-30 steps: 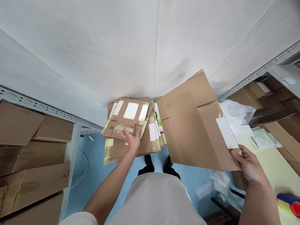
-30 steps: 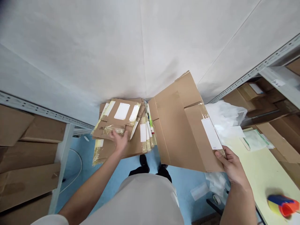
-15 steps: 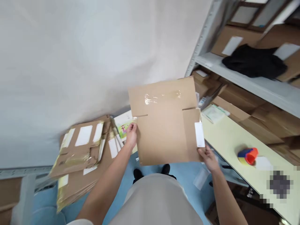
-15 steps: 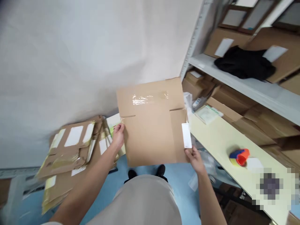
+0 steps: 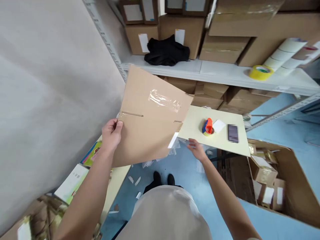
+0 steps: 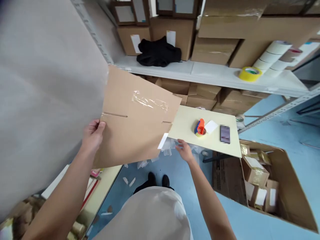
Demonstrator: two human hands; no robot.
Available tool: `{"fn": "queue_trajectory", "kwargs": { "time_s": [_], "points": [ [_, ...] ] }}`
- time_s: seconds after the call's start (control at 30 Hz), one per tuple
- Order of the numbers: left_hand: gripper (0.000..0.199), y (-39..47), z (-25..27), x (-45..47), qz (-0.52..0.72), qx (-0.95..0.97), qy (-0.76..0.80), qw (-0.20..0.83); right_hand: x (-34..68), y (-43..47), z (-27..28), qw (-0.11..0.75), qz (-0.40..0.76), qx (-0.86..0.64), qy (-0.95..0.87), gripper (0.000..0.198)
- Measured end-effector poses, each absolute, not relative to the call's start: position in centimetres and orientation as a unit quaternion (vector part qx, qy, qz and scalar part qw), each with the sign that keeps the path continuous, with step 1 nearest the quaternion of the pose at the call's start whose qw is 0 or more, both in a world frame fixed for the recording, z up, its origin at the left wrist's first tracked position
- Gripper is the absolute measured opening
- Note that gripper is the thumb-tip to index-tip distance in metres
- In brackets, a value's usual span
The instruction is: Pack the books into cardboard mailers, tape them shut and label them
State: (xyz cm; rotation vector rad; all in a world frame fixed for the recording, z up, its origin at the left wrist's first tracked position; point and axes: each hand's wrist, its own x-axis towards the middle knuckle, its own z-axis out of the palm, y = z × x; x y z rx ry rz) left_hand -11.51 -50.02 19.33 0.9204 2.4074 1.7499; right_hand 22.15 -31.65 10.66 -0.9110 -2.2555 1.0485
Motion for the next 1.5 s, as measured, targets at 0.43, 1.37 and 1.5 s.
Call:
{"fn": "queue_trajectory", "kwargs": {
  "time_s": [0.43, 1.37, 1.5],
  "points": [
    [0.025, -28.5, 25.5, -8.1, 0.268, 0.667, 0.695, -0.013, 22.1, -17.2, 20.4, 0.372, 0.193, -0.363, -0.832, 0.059],
    [0.039, -20.2, 23.6, -7.5, 0.266, 0.643, 0.718, -0.011, 12.2, -3.2, 21.7, 0.216, 0.042, -0.228, -0.949, 0.025],
    [0.046, -25.1, 22.1, -8.4, 0.267, 0.497, 0.821, -0.087, 13.0, -2.1, 19.6, 0.245, 0.075, -0.238, -0.937, 0.028]
  ]
}}
